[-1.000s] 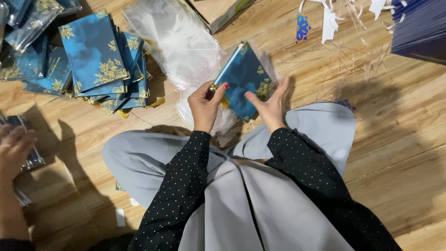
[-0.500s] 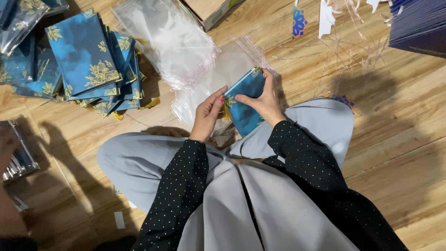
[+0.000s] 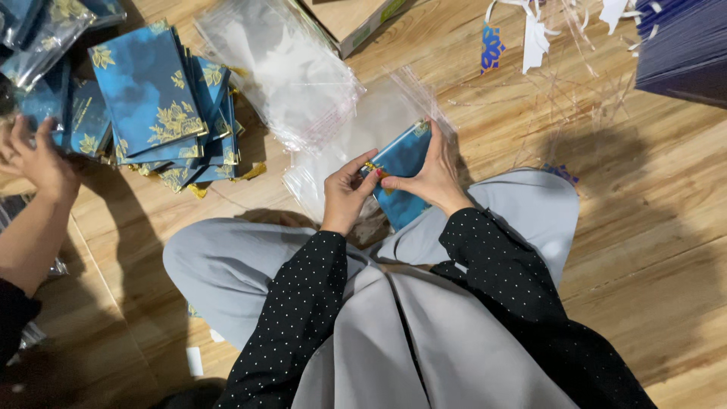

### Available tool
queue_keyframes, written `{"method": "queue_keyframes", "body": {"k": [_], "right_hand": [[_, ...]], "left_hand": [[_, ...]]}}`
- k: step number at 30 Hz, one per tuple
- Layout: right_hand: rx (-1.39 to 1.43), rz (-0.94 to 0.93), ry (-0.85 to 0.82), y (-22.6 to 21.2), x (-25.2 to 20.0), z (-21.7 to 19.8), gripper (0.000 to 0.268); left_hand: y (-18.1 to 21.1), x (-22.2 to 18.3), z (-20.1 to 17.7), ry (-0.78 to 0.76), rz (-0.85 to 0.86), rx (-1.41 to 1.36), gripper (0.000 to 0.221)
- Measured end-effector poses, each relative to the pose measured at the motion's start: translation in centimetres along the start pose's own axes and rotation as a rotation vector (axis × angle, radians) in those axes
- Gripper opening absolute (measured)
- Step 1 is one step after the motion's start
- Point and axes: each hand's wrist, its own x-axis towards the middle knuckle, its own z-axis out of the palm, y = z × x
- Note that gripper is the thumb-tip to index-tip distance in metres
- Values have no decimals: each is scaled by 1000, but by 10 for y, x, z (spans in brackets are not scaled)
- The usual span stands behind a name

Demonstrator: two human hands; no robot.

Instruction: The person picks up blue booklets from a pile, places each into a plastic sleeve, and stacks the packed items.

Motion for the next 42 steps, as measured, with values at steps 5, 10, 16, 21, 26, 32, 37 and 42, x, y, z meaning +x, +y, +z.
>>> {"method": "queue_keyframes", "body": {"k": [5,10,16,21,26,32,37,42], "right_hand": [[-56,162,-61,-12,9,-14,127],[-30,204,12,34,44,-21,114],[441,253,227,100,67,-24,79],[1037,357,193,128,76,-54,62],[1096,401,183,106,68,-53,50],[1221,238,309,95,69,-41,36],[1105,292,333,96,74,-42,45],[1014,373,218,97,64,-52,75]], "left_hand": [[28,6,4,-26,-52,-154,34],[5,62,-32,-2,152,228,31],[17,98,-70,227,-19,1161,74],[-33,116,-88,216,39,1210,31],[17,127,-96,-13,95,802,21],[50,162,-98,44,149,1392,78],[3,110,-31,252,355,1258,52],[-20,39,26,-35,138,918,62]]}}
